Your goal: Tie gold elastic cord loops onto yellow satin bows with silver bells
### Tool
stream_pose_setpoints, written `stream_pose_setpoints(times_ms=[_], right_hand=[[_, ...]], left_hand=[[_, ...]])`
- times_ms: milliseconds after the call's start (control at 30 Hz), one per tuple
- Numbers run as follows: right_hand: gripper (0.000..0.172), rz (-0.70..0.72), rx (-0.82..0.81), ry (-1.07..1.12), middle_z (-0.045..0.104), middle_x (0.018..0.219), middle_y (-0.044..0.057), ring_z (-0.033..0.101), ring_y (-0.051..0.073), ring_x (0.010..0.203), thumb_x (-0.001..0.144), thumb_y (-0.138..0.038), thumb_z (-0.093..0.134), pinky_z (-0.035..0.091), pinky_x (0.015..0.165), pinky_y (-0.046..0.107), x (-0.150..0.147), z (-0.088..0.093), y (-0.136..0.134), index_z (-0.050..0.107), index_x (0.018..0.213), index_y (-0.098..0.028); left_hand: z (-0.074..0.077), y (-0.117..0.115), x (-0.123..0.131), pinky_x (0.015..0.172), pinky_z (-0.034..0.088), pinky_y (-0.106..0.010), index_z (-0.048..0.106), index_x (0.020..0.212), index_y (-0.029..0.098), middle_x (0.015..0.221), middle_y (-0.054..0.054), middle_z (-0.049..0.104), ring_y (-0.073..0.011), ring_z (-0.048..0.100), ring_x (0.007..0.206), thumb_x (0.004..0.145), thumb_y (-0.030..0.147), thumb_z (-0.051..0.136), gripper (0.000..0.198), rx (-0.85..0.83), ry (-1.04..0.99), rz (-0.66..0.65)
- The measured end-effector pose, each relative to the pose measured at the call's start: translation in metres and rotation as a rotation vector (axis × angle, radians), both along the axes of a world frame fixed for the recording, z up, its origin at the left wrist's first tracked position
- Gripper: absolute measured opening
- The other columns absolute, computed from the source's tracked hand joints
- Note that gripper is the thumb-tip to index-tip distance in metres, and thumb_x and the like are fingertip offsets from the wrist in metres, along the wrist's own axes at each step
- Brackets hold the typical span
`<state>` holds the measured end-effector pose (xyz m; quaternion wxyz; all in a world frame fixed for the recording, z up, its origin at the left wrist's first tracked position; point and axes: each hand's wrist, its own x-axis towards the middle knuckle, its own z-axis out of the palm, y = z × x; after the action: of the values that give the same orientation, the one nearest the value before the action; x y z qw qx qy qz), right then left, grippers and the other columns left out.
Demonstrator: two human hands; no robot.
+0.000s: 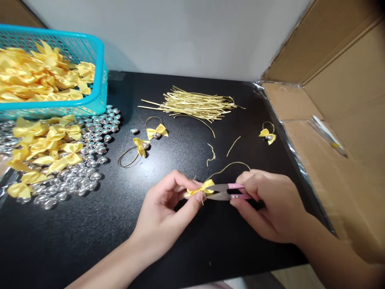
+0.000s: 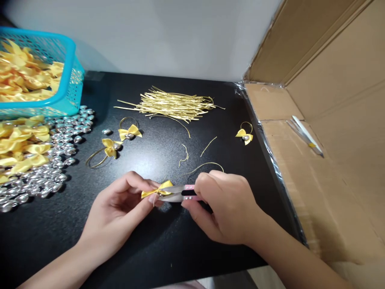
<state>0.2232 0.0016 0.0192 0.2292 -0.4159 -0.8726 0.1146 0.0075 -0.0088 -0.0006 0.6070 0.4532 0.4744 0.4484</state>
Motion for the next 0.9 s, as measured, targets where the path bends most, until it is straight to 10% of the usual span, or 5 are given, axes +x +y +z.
stream_pose_setpoints(times_ms=[900], right_hand=[[0.028, -0.053, -0.011, 0.218, 0.050, 0.060, -0.005, 0.055, 0.012, 0.054, 0.088, -0.020, 0.054, 0.036, 0.051, 0.022, -0.009, -0.015, -0.005, 0.029, 0.076, -0.023]], left_hand=[[-0.002, 0.002, -0.004, 0.066, 0.052, -0.014, 0.062, 0.075, 0.017, 0.073, 0.003, 0.073, -0.0062, 0.066, 0.066, 0.083, 0.019, 0.074, 0.015, -0.158, -0.301, -0.118]])
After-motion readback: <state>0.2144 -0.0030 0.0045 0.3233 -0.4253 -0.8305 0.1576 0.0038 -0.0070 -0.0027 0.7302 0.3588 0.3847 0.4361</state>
